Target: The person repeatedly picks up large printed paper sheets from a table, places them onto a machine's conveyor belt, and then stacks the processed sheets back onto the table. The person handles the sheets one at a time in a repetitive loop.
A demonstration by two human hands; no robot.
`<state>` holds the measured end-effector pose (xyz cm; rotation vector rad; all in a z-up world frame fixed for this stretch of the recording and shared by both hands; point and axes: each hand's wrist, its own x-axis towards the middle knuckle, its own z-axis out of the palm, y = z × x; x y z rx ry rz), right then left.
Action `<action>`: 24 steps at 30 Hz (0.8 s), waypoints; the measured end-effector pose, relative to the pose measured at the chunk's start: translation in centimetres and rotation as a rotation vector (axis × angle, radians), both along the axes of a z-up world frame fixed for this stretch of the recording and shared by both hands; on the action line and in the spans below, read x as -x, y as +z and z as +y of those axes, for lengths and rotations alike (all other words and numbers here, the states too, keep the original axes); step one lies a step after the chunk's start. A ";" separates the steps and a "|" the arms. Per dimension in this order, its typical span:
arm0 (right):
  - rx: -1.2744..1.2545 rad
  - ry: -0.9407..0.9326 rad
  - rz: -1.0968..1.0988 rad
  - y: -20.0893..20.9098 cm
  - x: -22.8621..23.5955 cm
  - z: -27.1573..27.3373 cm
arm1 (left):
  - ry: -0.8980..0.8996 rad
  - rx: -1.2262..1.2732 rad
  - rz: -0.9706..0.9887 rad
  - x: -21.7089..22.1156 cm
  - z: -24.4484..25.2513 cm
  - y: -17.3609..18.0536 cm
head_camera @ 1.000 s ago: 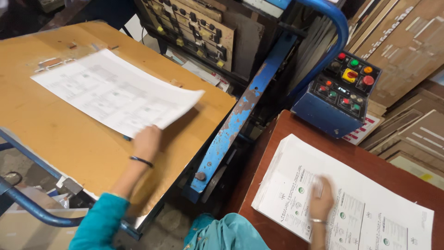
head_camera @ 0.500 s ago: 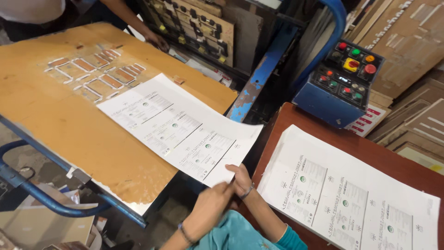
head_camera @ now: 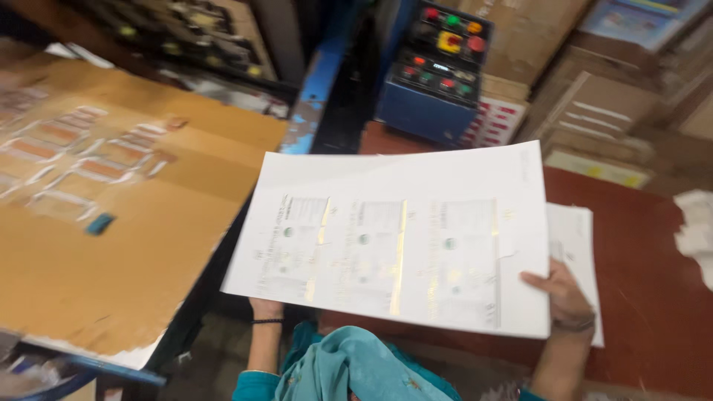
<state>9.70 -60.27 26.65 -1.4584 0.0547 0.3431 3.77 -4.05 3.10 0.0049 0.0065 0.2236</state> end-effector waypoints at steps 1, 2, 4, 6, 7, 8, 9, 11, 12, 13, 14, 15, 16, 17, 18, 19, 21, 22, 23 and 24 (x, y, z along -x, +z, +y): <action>-0.002 -0.077 0.001 -0.5 0.3 -3.7 | -0.035 0.100 -0.099 -0.9 -0.7 0.4; 0.090 -0.114 0.007 -1.7 0.5 -6.5 | -0.125 0.012 0.037 -1.5 -1.6 1.1; 0.277 -0.178 0.022 -4.3 0.4 -11.3 | -0.298 -0.174 0.292 -2.5 -3.8 3.3; 0.412 -0.284 0.013 -6.9 0.6 -14.7 | -0.427 -0.463 0.304 -3.6 -6.4 6.1; 0.475 -0.330 0.010 -8.2 0.6 -15.9 | -0.483 -0.612 0.309 -3.9 -7.4 7.4; 0.469 -0.367 0.022 -9.3 0.6 -17.0 | -0.466 -0.835 0.312 -4.1 -8.4 8.6; 0.460 -0.403 0.039 -10.2 1.0 -17.9 | -0.446 -1.059 0.316 -4.0 -9.4 9.6; 0.421 -0.452 0.025 -11.4 1.3 -19.1 | -0.400 -1.324 0.316 -4.5 -10.8 11.0; 0.389 -0.464 -0.008 -11.7 1.0 -19.5 | -0.376 -1.364 0.316 -4.9 -11.2 11.5; 0.357 -0.478 -0.040 -11.9 0.6 -19.7 | -0.355 -1.407 0.315 -5.4 -11.4 11.9; 0.483 -0.479 -0.018 -12.1 0.1 -19.7 | -0.317 -1.534 0.331 -5.9 -11.6 12.1; 0.613 -0.482 0.007 -12.1 -0.1 -20.0 | -0.280 -1.657 0.341 -6.6 -11.9 12.2; 0.743 -0.484 0.033 -12.0 -0.2 -20.3 | -0.240 -1.780 0.350 -7.1 -12.2 12.1; 0.817 -0.484 0.053 -11.9 -0.4 -20.5 | -0.228 -1.960 0.374 -7.6 -12.4 12.1; 0.891 -0.484 0.073 -11.8 -0.6 -20.7 | -0.210 -2.139 0.396 -7.9 -12.7 12.1; 0.964 -0.476 0.090 -11.7 -1.2 -20.9 | -0.181 -2.316 0.424 -8.1 -13.0 12.2; 1.208 -0.446 0.138 -11.4 -2.7 -21.3 | -0.057 -2.461 0.346 -7.3 -13.3 12.6; 1.329 -0.424 0.159 -11.1 -3.8 -21.4 | 0.010 -2.532 0.310 -6.6 -13.3 12.9; 1.334 -0.399 0.098 -11.0 -5.1 -21.4 | -0.004 -2.602 0.278 -5.8 -13.2 13.3; 1.339 -0.375 0.037 -10.8 -6.5 -21.4 | -0.020 -2.671 0.245 -4.8 -13.1 13.7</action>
